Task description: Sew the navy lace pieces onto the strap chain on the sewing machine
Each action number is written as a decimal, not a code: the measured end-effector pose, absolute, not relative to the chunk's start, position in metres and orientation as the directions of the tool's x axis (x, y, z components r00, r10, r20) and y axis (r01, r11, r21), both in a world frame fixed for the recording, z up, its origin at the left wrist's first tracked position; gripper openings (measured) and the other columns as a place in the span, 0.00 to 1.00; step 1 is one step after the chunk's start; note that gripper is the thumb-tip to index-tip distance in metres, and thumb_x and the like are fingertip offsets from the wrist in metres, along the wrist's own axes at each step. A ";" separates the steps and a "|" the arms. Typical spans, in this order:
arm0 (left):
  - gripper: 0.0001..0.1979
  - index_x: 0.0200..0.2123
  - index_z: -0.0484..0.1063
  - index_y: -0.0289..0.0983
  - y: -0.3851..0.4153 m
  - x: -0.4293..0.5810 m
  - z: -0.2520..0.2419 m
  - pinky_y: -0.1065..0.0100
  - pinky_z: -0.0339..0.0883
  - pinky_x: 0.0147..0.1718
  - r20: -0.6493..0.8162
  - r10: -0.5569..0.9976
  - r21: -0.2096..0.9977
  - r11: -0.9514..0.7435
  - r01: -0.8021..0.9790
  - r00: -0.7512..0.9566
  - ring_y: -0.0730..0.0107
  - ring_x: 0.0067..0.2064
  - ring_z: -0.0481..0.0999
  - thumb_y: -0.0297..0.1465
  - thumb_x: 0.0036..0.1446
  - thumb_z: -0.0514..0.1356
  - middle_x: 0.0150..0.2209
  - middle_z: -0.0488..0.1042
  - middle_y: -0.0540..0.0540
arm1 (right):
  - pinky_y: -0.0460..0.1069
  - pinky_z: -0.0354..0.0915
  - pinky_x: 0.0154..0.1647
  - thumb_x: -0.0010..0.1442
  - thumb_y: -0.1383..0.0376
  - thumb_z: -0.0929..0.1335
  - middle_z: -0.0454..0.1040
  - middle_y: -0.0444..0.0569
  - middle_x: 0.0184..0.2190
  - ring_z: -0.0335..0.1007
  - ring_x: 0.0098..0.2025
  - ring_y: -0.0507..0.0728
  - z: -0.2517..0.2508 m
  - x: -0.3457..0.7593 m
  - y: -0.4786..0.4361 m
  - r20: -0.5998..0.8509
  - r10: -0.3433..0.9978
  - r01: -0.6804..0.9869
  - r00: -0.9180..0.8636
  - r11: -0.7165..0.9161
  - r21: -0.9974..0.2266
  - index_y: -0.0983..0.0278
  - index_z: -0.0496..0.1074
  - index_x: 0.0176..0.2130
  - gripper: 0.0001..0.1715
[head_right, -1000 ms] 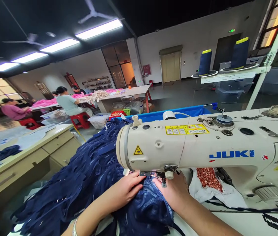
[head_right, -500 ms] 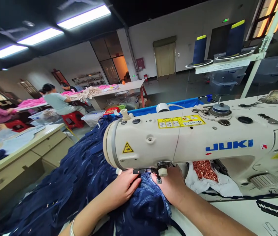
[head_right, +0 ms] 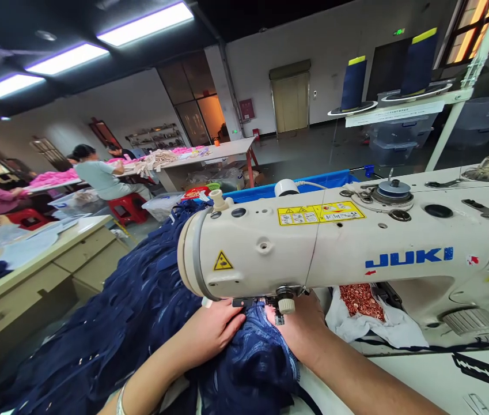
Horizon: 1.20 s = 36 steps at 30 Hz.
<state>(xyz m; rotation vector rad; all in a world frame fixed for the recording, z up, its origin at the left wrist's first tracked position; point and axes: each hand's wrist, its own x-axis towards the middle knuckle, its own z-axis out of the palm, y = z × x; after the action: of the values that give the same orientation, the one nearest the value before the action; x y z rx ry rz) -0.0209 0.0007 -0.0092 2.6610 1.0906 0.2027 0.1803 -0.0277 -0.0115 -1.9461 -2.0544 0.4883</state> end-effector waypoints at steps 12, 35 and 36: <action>0.11 0.43 0.70 0.39 0.004 -0.023 -0.012 0.62 0.64 0.47 0.001 0.688 0.243 -0.704 0.667 0.726 0.61 0.46 0.72 0.34 0.66 0.49 0.44 0.74 0.45 | 0.49 0.62 0.43 0.60 0.70 0.61 0.77 0.50 0.37 0.72 0.39 0.58 -0.005 0.179 -0.031 -0.015 0.997 0.907 -0.079 0.065 -0.417 0.62 0.75 0.36 0.13; 0.10 0.42 0.69 0.39 0.007 -0.026 -0.013 0.61 0.62 0.51 0.011 0.679 0.307 -0.701 0.644 0.734 0.61 0.47 0.72 0.35 0.66 0.50 0.45 0.73 0.46 | 0.52 0.63 0.44 0.61 0.66 0.62 0.78 0.50 0.37 0.73 0.41 0.61 -0.013 0.180 -0.030 0.036 0.995 0.947 -0.094 0.100 -0.304 0.61 0.76 0.35 0.13; 0.10 0.43 0.69 0.39 0.006 -0.026 -0.013 0.61 0.62 0.51 0.010 0.679 0.308 -0.700 0.644 0.734 0.62 0.47 0.72 0.35 0.66 0.50 0.45 0.73 0.46 | 0.52 0.63 0.44 0.61 0.66 0.61 0.78 0.50 0.37 0.73 0.41 0.61 -0.013 0.180 -0.030 0.039 0.995 0.947 -0.093 0.101 -0.306 0.61 0.76 0.35 0.14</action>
<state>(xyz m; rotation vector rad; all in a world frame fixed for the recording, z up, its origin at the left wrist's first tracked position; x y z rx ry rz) -0.0262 0.0064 -0.0132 2.6526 1.0368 0.1773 0.1804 -0.0297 -0.0127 -1.9384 -2.1415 0.2979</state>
